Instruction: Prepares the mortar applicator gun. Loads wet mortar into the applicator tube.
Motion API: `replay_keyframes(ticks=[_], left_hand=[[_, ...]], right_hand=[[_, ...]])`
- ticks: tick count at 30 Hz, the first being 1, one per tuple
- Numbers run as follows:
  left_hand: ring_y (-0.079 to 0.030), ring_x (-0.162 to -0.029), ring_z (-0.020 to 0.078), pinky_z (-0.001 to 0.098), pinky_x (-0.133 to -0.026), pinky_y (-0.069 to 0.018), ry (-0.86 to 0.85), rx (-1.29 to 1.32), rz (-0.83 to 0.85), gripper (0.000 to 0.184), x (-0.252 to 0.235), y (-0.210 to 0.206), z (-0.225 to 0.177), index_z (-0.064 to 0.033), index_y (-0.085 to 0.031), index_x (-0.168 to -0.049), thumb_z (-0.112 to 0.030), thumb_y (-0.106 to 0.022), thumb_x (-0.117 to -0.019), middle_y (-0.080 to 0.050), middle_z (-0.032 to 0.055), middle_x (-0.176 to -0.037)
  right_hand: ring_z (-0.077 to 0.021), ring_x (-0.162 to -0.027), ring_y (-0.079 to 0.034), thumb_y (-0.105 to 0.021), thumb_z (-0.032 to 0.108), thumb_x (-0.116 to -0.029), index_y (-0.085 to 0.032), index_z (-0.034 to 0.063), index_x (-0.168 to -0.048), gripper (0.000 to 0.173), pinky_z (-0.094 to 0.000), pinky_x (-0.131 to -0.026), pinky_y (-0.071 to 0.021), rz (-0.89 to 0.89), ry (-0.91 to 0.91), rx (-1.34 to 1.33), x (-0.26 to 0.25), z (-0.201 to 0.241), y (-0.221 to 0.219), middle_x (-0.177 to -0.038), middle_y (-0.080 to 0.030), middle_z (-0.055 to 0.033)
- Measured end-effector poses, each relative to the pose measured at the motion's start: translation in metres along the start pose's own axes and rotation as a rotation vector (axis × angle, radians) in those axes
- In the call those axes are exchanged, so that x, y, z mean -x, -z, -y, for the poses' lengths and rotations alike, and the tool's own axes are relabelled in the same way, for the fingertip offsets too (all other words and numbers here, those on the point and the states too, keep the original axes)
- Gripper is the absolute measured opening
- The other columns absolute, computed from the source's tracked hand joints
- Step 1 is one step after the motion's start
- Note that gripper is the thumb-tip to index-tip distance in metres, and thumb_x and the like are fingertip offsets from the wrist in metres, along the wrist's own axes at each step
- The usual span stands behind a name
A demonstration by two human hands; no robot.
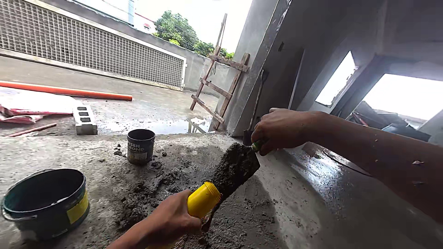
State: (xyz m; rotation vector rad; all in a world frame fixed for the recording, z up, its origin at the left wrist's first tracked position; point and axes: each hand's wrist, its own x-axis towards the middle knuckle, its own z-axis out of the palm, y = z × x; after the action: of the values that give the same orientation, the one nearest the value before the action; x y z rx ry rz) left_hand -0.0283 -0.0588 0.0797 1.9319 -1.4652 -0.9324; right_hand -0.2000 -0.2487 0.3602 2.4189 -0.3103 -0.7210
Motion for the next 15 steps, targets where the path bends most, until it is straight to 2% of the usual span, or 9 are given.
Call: replay_keyframes(ticks=[3, 7, 12, 15], left_hand=[[-0.068, -0.082, 0.0221, 0.0513, -0.073, -0.0566, 0.032, -0.018, -0.014, 0.065, -0.001, 0.000, 0.001, -0.0158, -0.061, -0.112, -0.056, -0.081, -0.0648, -0.068, 0.0038, -0.090], [-0.068, -0.082, 0.0237, 0.0524, -0.073, -0.0561, 0.057, -0.025, -0.008, 0.064, -0.008, -0.004, 0.004, -0.0142, -0.061, -0.112, -0.054, -0.081, -0.0661, -0.068, 0.0052, -0.090], [-0.069, -0.084, 0.0232, 0.0529, -0.074, -0.0566, 0.053, -0.028, 0.009, 0.064, -0.018, -0.010, 0.008, -0.0150, -0.061, -0.115, -0.053, -0.080, -0.0669, -0.069, 0.0046, -0.091], [-0.068, -0.084, 0.0226, 0.0522, -0.075, -0.0564, 0.061, -0.039, 0.024, 0.064, -0.021, -0.013, 0.008, -0.0155, -0.061, -0.115, -0.053, -0.080, -0.0673, -0.068, 0.0041, -0.091]], right_hand=[[-0.0137, -0.098, -0.063, -0.066, 0.054, -0.0946, -0.074, 0.0319, -0.107, 0.027, -0.0494, -0.089, -0.0441, -0.055, -0.002, 0.048, -0.004, 0.011, -0.003, -0.098, -0.070, 0.0089], [-0.0142, -0.097, -0.064, -0.068, 0.054, -0.0938, -0.075, 0.0331, -0.102, 0.024, -0.0537, -0.094, -0.0439, -0.096, -0.008, 0.086, -0.004, 0.012, -0.003, -0.094, -0.070, 0.0100], [-0.0145, -0.097, -0.064, -0.066, 0.053, -0.0949, -0.075, 0.0330, -0.102, 0.023, -0.0537, -0.093, -0.0440, -0.083, 0.010, 0.076, -0.009, 0.020, -0.010, -0.093, -0.070, 0.0091], [-0.0119, -0.089, -0.062, -0.066, 0.055, -0.0936, -0.074, 0.0334, -0.097, 0.023, -0.0487, -0.088, -0.0433, -0.134, 0.011, 0.082, -0.009, 0.017, -0.024, -0.086, -0.067, 0.0106]])
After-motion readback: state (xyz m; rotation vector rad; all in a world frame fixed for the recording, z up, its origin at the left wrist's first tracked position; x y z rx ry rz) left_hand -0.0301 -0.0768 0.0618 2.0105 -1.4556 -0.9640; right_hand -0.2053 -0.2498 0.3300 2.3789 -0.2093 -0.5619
